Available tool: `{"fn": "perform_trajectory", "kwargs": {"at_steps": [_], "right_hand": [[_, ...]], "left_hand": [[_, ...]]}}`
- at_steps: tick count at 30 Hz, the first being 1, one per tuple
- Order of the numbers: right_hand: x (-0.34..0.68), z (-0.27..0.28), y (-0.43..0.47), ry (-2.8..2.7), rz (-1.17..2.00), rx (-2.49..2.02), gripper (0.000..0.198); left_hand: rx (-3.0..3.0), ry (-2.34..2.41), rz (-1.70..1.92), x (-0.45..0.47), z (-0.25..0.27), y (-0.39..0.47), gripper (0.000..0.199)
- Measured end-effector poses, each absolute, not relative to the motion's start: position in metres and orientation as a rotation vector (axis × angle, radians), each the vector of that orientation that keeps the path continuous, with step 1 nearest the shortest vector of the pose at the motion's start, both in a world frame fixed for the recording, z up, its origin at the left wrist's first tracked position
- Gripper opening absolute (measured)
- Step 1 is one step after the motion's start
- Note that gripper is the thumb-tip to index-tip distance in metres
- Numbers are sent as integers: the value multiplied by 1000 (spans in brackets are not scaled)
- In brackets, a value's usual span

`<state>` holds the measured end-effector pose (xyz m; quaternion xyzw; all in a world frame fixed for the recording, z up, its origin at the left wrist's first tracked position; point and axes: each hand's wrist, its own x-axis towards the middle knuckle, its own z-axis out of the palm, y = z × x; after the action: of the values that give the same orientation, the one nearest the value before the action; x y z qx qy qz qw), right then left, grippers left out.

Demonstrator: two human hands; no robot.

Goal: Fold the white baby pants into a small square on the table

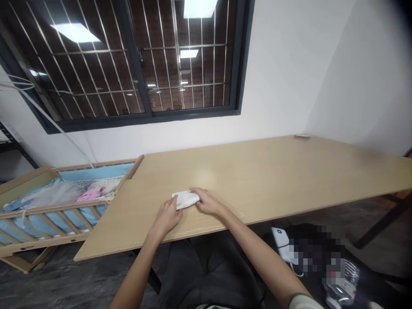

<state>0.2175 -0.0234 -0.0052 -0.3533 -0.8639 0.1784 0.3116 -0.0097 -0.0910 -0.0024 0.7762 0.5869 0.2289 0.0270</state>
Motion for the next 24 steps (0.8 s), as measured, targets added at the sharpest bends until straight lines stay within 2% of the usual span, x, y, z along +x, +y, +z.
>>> {"fn": "perform_trajectory", "kwargs": {"at_steps": [3, 6, 8, 10, 14, 21, 24], "right_hand": [[216, 7, -22, -2162, 569, -927, 49], [212, 30, -21, -1954, 777, -882, 48], [207, 46, -19, -1816, 889, -841, 52], [203, 60, -13, -1732, 947, -829, 57], [199, 66, 6, -1765, 957, -935, 55], [197, 21, 37, -1940, 1085, -1131, 41], [191, 7, 43, -1991, 1008, -1138, 35]], "left_hand": [[2346, 1770, 884, -12, 5, -91, 39], [2097, 1642, 1237, -10, 19, -98, 34], [1860, 1511, 1414, -5, 27, -106, 35], [1671, 1366, 1463, 1, 32, -113, 45], [1621, 1408, 1338, 11, 29, -117, 59], [1966, 2026, 829, 25, 5, -111, 45], [2085, 2185, 625, 30, 3, -113, 43]]}}
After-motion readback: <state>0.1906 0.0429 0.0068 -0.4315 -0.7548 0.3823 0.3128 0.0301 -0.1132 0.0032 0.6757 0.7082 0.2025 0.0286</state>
